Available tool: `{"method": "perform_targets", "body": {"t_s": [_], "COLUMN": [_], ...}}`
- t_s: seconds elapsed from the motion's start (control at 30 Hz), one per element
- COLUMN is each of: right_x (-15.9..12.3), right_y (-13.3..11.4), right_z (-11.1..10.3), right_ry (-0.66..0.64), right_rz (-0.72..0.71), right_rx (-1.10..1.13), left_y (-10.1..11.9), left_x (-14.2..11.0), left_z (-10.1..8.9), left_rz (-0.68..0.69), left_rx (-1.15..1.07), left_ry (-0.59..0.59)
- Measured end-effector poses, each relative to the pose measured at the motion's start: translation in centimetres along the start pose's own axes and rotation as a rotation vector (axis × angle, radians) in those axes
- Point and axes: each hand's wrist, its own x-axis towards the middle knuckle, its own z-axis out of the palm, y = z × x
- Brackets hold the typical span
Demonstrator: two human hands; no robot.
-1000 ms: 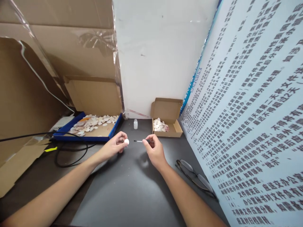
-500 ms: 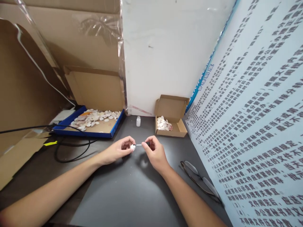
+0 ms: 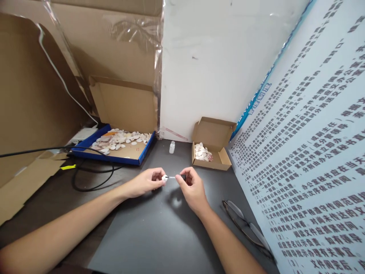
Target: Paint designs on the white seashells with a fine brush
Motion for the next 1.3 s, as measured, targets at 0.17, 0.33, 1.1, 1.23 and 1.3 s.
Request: {"method": "perform_targets", "body": {"t_s": [0.17,0.33,1.1,1.23,1.3], "right_x": [-0.2,-0.2,-0.6,-0.6,-0.5], "right_y": [-0.2,-0.3,-0.3,-0.4,-0.5], "right_z": [0.2,0.2,0.3,0.4,0.3], "right_ry": [0.018,0.016,0.007,-0.005,0.008], "right_rz": [-0.006,-0.003,-0.029,-0.037,-0.040], "right_rx": [-0.063,0.002,0.009,-0.038,-0.056], "left_y": [0.2,0.4,0.4,0.5,0.5], "left_x": [-0.3,-0.4,-0.7,-0.7,-0.8], "left_z": [0.0,0.0,0.2,0.2,0.2], "left_rz": [0.016,0.020,0.043,0.034,0.042], "left_rx": [0.040,0.044,0.055,0.074,0.084], "left_ry": [-0.010,-0.007,-0.056,-0.051,-0.051]}}
